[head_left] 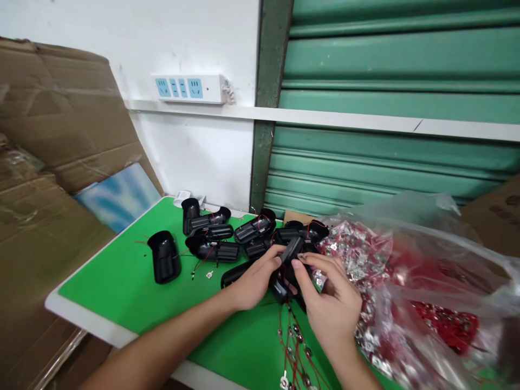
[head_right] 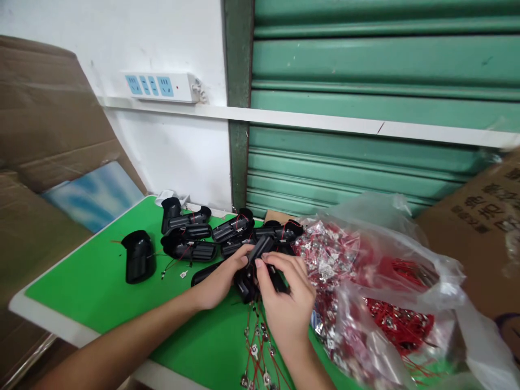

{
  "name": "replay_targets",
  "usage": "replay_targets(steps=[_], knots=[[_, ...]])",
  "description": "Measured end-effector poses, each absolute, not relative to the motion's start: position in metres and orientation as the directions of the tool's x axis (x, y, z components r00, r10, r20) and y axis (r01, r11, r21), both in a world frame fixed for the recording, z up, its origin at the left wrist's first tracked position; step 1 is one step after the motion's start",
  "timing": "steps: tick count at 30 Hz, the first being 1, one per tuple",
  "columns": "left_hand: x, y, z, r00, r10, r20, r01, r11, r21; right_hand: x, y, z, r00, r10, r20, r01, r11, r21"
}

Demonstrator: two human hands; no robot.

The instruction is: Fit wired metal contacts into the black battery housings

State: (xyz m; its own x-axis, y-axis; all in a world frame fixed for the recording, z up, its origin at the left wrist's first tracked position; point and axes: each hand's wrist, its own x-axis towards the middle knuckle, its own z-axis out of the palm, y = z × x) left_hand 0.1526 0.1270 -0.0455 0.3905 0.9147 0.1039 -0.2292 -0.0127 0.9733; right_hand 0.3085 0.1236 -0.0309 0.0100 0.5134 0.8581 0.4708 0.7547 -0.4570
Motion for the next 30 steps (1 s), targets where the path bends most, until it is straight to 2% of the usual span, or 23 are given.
replay_targets(steps=[3, 5, 9, 11, 15, 17, 19, 21, 23, 25, 26, 28, 30], knots=[[0.155, 0.133, -0.050, 0.390, 0.921, 0.007, -0.329, 0.132, 0.935, 0.304, 0.123, -0.039, 0.121, 0.709, 0.695, 0.293, 0.643, -0.707], [0.156, 0.134, -0.052, 0.400, 0.916, -0.021, -0.360, 0.178, 0.916, 0.301, 0.123, -0.041, 0.165, 0.806, 0.568, 0.169, 0.544, -0.822], [0.157, 0.131, -0.050, 0.416, 0.909, -0.035, -0.368, 0.203, 0.907, 0.298, 0.121, -0.035, 0.171, 0.926, 0.337, -0.038, 0.348, -0.937], [0.157, 0.129, -0.050, 0.409, 0.912, -0.043, -0.371, 0.209, 0.905, 0.297, 0.121, -0.031, 0.153, 0.945, 0.289, -0.106, 0.306, -0.946], [0.156, 0.129, -0.050, 0.410, 0.911, -0.041, -0.385, 0.214, 0.898, 0.299, 0.121, -0.033, 0.146, 0.942, 0.304, -0.093, 0.319, -0.943], [0.155, 0.129, -0.050, 0.435, 0.900, -0.035, -0.370, 0.214, 0.904, 0.301, 0.122, -0.036, 0.133, 0.926, 0.353, -0.021, 0.359, -0.933], [0.153, 0.128, -0.049, 0.447, 0.894, -0.025, -0.327, 0.190, 0.926, 0.304, 0.122, -0.038, 0.114, 0.877, 0.467, 0.103, 0.457, -0.884], [0.151, 0.127, -0.046, 0.438, 0.899, 0.010, -0.265, 0.118, 0.957, 0.307, 0.124, -0.036, 0.076, 0.768, 0.637, 0.278, 0.597, -0.753], [0.149, 0.125, -0.044, 0.412, 0.909, 0.068, -0.192, 0.014, 0.981, 0.308, 0.125, -0.033, -0.006, 0.621, 0.784, 0.439, 0.706, -0.556], [0.147, 0.125, -0.041, 0.394, 0.913, 0.109, -0.123, -0.066, 0.990, 0.309, 0.126, -0.030, -0.092, 0.506, 0.858, 0.512, 0.763, -0.395], [0.147, 0.124, -0.040, 0.390, 0.912, 0.125, -0.096, -0.095, 0.991, 0.309, 0.126, -0.029, -0.118, 0.481, 0.869, 0.518, 0.776, -0.359], [0.146, 0.124, -0.039, 0.391, 0.907, 0.154, -0.070, -0.138, 0.988, 0.309, 0.127, -0.032, -0.123, 0.494, 0.861, 0.502, 0.779, -0.375], [0.144, 0.123, -0.037, 0.397, 0.900, 0.179, -0.064, -0.167, 0.984, 0.310, 0.128, -0.038, -0.088, 0.555, 0.827, 0.479, 0.752, -0.453]])
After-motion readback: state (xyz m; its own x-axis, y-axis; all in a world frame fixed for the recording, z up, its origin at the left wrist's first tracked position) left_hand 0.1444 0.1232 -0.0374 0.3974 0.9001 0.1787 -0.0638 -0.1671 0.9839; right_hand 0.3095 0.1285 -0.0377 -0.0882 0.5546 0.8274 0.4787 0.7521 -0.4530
